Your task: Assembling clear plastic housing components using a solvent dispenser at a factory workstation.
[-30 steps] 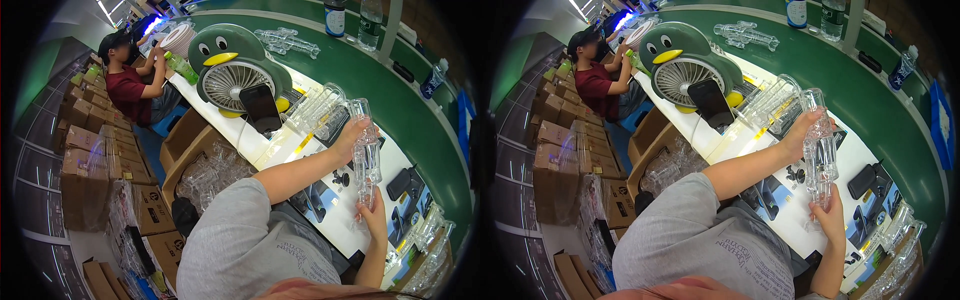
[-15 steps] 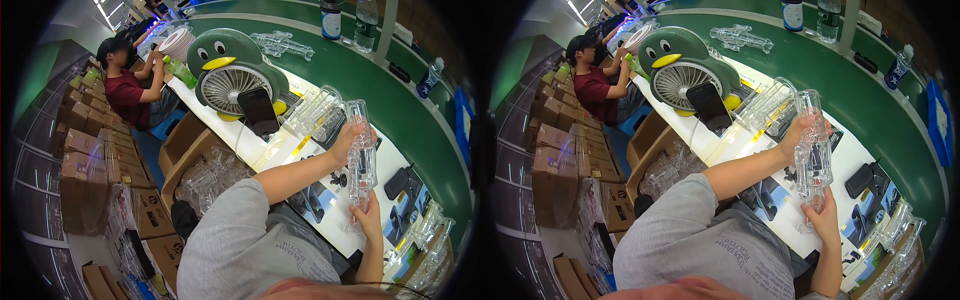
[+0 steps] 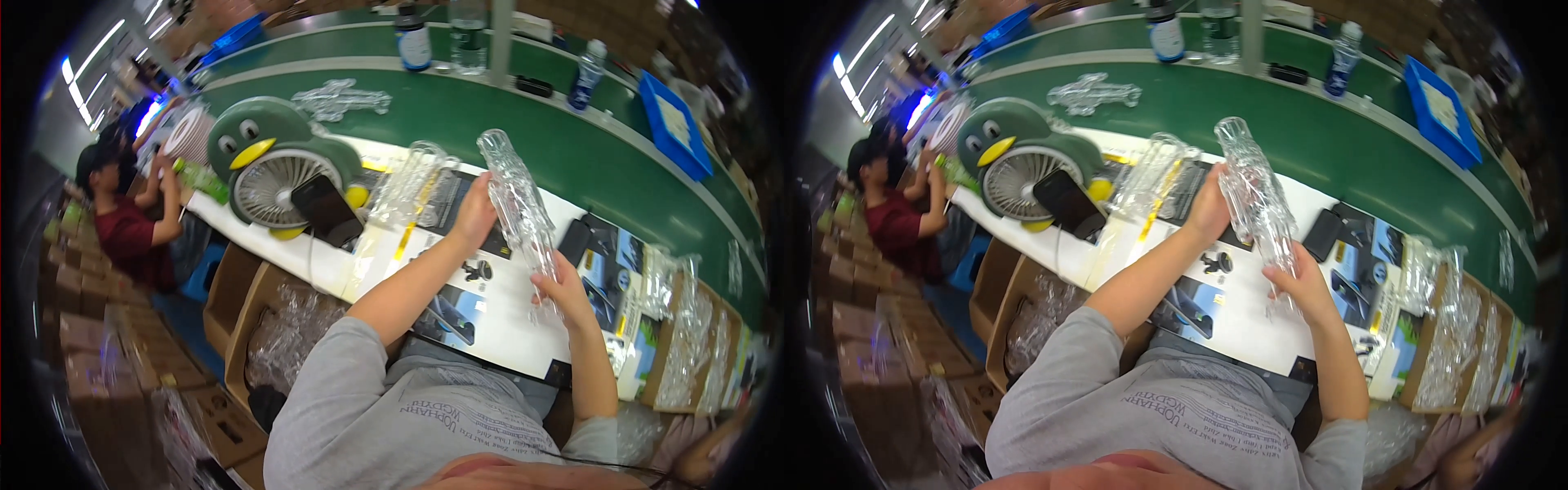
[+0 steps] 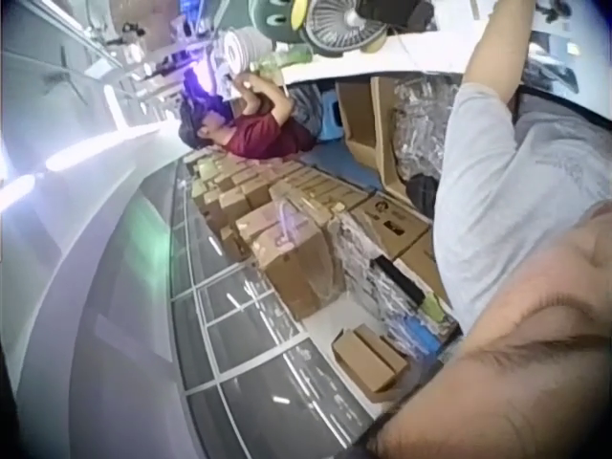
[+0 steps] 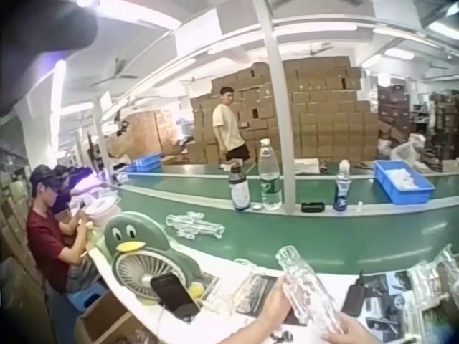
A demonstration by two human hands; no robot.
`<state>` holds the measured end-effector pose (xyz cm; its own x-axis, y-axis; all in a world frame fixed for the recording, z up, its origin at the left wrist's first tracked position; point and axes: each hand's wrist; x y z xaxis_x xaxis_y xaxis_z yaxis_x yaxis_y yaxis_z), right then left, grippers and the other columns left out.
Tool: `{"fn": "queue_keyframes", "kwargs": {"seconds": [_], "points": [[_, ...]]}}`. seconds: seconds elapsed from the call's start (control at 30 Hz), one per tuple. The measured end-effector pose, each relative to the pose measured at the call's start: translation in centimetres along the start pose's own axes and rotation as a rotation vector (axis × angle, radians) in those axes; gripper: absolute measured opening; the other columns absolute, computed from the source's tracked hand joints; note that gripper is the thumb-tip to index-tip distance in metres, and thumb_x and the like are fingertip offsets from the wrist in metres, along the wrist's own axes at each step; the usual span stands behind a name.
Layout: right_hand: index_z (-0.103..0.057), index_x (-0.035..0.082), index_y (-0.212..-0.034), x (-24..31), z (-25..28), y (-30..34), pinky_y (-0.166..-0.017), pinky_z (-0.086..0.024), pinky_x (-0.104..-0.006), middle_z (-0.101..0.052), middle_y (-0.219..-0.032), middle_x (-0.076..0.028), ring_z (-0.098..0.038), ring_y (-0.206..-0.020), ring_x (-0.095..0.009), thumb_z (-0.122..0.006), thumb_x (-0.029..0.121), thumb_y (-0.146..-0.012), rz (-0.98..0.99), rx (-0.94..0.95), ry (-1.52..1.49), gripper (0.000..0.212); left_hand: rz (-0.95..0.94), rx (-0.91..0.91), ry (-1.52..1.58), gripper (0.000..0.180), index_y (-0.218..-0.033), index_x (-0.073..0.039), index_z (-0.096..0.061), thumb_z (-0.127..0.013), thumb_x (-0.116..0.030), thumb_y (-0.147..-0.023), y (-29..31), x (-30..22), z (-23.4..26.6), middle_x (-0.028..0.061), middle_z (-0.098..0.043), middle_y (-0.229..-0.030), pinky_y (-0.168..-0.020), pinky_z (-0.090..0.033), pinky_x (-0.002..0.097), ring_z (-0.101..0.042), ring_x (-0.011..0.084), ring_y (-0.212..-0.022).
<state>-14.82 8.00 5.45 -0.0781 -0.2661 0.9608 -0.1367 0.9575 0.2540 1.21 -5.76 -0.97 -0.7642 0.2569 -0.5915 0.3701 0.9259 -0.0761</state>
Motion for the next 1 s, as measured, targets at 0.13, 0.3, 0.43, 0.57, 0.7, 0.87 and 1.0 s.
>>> {"fn": "queue_keyframes", "kwargs": {"seconds": [0.13, 0.3, 0.43, 0.57, 0.7, 0.87, 1.0], "points": [[-0.047, 0.0, -0.117, 1.2, 1.7, -0.9, -0.05, -0.049, -0.0238, -0.054, -0.076, -0.003, -0.051, -0.052, -0.008, -0.062, 0.023, -0.08, -0.119, -0.047, -0.223, 0.046, -0.006, -0.084, -0.195, 0.045, -0.127, -0.004, -0.034, -0.038, -0.036, -0.096, 0.1, 0.6, 0.5, 0.0169, -0.048, -0.118, -0.091, -0.042, 0.0345, -0.053, 0.0244, -0.105], [-0.052, 0.003, -0.104, 3.0, 3.7, -3.6, -0.045, -0.045, -0.023, -0.057, -0.074, -0.005, -0.052, -0.05, -0.009, -0.061, 0.026, -0.082, -0.216, -0.152, -0.414, 0.033, 0.026, -0.118, -0.301, 0.045, -0.125, -0.001, -0.035, -0.038, -0.035, -0.095, 0.0, 0.8, -0.3, 0.0188, -0.047, -0.117, -0.092, -0.042, 0.0364, -0.054, 0.0275, -0.104], [-0.054, 0.006, -0.096, 3.9, 4.8, -6.3, -0.044, -0.043, -0.0217, -0.058, -0.073, -0.005, -0.052, -0.051, -0.009, -0.062, 0.028, -0.081, -0.255, -0.158, -0.349, 0.028, 0.01, -0.126, -0.312, 0.043, -0.122, -0.002, -0.039, -0.042, -0.034, -0.094, 0.2, 1.0, -0.3, 0.0162, -0.051, -0.11, -0.084, -0.045, 0.0333, -0.057, 0.024, -0.096], [-0.057, 0.007, -0.092, 5.4, 4.0, -8.5, -0.045, -0.042, -0.022, -0.057, -0.071, -0.002, -0.051, -0.052, -0.008, -0.065, 0.031, -0.079, -0.245, -0.167, -0.117, 0.029, -0.009, -0.145, -0.327, 0.041, -0.118, -0.002, -0.041, -0.042, -0.035, -0.095, 0.0, 1.3, 0.4, 0.015, -0.053, -0.106, -0.075, -0.048, 0.0299, -0.059, 0.0199, -0.086], [-0.057, 0.009, -0.078, 7.1, 4.1, -10.2, -0.045, -0.038, -0.0234, -0.052, -0.067, 0.002, -0.05, -0.054, -0.008, -0.067, 0.036, -0.074, -0.19, -0.115, 0.262, 0.029, -0.029, -0.13, -0.356, 0.036, -0.114, -0.003, -0.045, -0.042, -0.033, -0.095, -0.4, 2.5, 0.6, 0.0131, -0.056, -0.104, -0.07, -0.049, 0.0269, -0.06, 0.016, -0.078], [-0.056, 0.004, -0.085, 10.1, 6.5, -13.3, -0.046, -0.043, -0.0242, -0.056, -0.066, -0.002, -0.057, -0.054, -0.012, -0.068, 0.033, -0.073, -0.234, 0.048, 0.553, 0.034, -0.088, -0.08, -0.392, 0.029, -0.11, -0.005, -0.047, -0.042, -0.029, -0.096, -0.6, 3.5, 0.9, 0.0097, -0.057, -0.1, -0.066, -0.047, 0.0237, -0.059, 0.013, -0.072], [-0.048, -0.004, -0.102, 12.4, 7.5, -14.6, -0.051, -0.049, -0.0278, -0.061, -0.074, -0.01, -0.06, -0.056, -0.017, -0.073, 0.026, -0.069, -0.17, 0.097, 0.786, 0.051, -0.106, -0.062, -0.459, 0.028, -0.108, -0.004, -0.047, -0.042, -0.028, -0.096, -0.5, 3.4, 1.1, 0.0086, -0.056, -0.098, -0.065, -0.046, 0.0221, -0.058, 0.0109, -0.069]]}}
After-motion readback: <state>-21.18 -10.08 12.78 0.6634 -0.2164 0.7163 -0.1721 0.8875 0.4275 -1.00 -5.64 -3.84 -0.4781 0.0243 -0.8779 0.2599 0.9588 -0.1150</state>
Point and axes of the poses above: each hand's wrist, its own y-axis away from the middle knuckle, its own z-axis out of the back of the hand, x = y × z
